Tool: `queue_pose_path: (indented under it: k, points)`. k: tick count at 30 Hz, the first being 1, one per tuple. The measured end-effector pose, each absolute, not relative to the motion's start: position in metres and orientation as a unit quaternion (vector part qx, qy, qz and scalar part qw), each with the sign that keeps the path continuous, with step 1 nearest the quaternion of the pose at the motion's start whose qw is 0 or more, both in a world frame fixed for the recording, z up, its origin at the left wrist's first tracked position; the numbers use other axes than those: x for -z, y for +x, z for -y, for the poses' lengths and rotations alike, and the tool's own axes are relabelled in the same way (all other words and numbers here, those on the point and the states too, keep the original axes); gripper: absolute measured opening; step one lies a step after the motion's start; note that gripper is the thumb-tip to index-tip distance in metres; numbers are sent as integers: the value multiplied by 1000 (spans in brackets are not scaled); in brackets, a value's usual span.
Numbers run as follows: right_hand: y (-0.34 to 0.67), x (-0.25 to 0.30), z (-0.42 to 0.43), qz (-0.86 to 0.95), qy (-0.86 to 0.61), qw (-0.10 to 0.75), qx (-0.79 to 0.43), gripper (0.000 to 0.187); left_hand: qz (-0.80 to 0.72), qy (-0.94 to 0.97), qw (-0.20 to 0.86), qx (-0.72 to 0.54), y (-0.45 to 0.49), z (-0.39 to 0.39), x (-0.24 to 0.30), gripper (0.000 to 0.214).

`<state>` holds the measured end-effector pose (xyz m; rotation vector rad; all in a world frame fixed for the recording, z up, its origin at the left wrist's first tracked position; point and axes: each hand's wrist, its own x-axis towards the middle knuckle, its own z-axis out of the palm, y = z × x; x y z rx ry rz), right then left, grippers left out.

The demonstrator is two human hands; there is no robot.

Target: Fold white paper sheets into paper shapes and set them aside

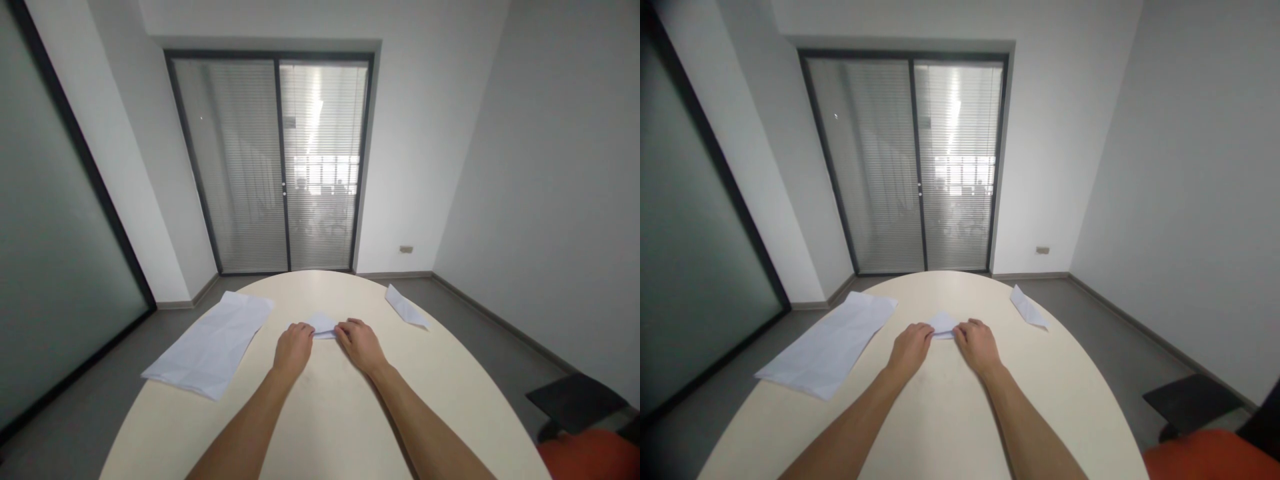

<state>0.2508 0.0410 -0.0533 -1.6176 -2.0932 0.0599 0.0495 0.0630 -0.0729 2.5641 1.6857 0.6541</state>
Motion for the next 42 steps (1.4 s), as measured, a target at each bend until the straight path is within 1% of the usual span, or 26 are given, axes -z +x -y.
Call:
queue_pose_path:
  k: [7,13,23,34,42]
  points:
    - [251,60,-42,741,-612,270,-51,33,-545,809,22,-219,49,-61,70,24]
    - [252,64,-44,750,-601,273,-42,30,-554,802,30,-221,49,-60,69,22]
    - [254,71,-48,773,-572,272,-44,33,-533,803,48,-261,50,-61,73,19]
    - [255,71,-49,775,-572,266,-46,34,-516,814,77,-254,50,-59,71,23]
    - [256,73,-50,775,-568,273,-40,33,-515,815,68,-255,51,-60,73,23]
